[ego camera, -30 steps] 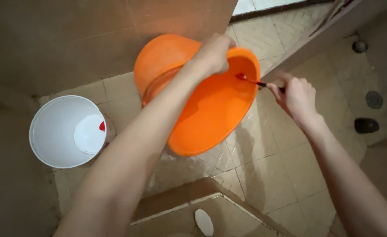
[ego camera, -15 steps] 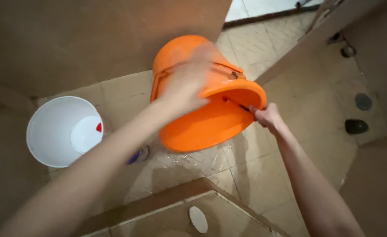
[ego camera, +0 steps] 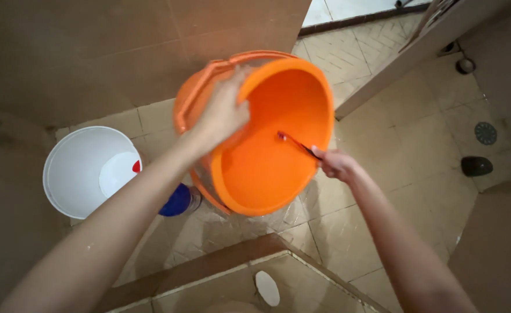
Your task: Cleaning a bucket and small container with a brush and liquid cleaner.
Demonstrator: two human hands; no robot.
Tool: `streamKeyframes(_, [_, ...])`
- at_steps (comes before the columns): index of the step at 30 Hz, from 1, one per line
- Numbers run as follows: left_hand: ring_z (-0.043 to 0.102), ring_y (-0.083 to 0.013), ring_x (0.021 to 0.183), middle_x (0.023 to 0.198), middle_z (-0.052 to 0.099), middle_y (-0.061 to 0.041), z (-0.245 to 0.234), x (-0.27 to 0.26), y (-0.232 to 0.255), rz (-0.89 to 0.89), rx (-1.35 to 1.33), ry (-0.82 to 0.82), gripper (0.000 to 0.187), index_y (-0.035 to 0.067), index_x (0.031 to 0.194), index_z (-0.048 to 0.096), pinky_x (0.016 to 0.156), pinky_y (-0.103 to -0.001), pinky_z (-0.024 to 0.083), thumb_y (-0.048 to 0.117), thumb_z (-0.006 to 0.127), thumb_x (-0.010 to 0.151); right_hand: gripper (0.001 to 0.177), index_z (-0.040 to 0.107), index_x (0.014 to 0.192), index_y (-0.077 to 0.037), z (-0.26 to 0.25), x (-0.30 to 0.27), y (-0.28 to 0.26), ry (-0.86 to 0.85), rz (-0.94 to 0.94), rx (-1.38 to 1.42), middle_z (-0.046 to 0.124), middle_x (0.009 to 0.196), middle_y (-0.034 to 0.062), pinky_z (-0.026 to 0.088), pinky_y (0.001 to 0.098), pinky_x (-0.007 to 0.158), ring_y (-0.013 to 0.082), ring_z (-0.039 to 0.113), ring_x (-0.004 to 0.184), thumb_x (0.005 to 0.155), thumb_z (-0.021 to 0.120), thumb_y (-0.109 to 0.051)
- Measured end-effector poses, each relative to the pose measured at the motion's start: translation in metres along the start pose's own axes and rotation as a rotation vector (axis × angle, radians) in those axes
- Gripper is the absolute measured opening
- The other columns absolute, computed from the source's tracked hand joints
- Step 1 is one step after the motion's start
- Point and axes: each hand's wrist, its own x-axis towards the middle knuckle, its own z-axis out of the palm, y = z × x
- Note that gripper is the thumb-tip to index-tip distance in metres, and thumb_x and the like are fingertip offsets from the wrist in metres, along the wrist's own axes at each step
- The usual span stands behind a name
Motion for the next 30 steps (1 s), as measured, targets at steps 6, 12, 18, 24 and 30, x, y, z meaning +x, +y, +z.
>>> streamKeyframes(6, [0.041,-0.0431,0.141,0.148,0.053,-0.023,-0.026,0.000,0.004,-0.101,0.077,0.115,0.062,0.000,0.142,0.051,0.117,-0.046,0.031,-0.006,0.058,0.081,0.032,0.058,0.110,-0.003,0.121,-0.097,-0.067,0.851,-0.957,-0.590,0.064,0.083,0.0150,0.050,0.0424,0.060,0.0324,0.063,0.073,0.094,0.068,-0.028])
streamKeyframes(12, [0.053,-0.0395,0.135,0.139,0.061,-0.024,-0.005,0.027,-0.027,-0.111,0.014,0.138,0.061,0.001,0.141,0.053,0.113,-0.042,0.042,-0.006,0.057,0.081,0.018,0.065,0.113,-0.006,0.149,0.006,-0.066,0.653,-0.932,-0.788,0.070,0.086,0.0250,0.053,0.0543,0.068,0.0452,0.068,0.077,0.098,0.060,-0.013])
streamKeyframes(18, [0.067,-0.0372,0.114,0.130,0.065,-0.023,-0.002,0.051,-0.002,-0.221,-0.072,0.094,0.061,0.001,0.138,0.054,0.102,-0.041,0.051,-0.006,0.055,0.077,0.011,0.069,0.098,-0.002,0.169,0.168,-0.013,0.516,-1.211,-0.800,0.068,0.083,0.0236,0.048,0.0554,0.069,0.0457,0.064,0.078,0.095,0.058,-0.004])
streamKeyframes(24, [0.063,-0.0425,0.118,0.122,0.069,-0.028,0.011,0.061,-0.006,0.024,-0.016,0.157,0.056,-0.004,0.130,0.060,0.101,-0.044,0.050,-0.011,0.057,0.074,0.014,0.072,0.073,-0.003,0.143,0.176,-0.012,0.078,-1.165,-0.891,0.071,0.077,0.0225,0.052,0.0491,0.061,0.0415,0.068,0.069,0.077,0.070,-0.017])
streamKeyframes(30, [0.066,-0.0406,0.116,0.117,0.071,-0.025,0.019,0.071,0.021,-0.087,-0.137,0.035,0.059,-0.001,0.128,0.061,0.098,-0.043,0.052,-0.013,0.052,0.071,0.010,0.074,0.087,-0.005,0.097,0.063,-0.050,0.426,-0.699,-0.824,0.073,0.080,0.0187,0.055,0.0432,0.065,0.0332,0.069,0.072,0.087,0.070,-0.014])
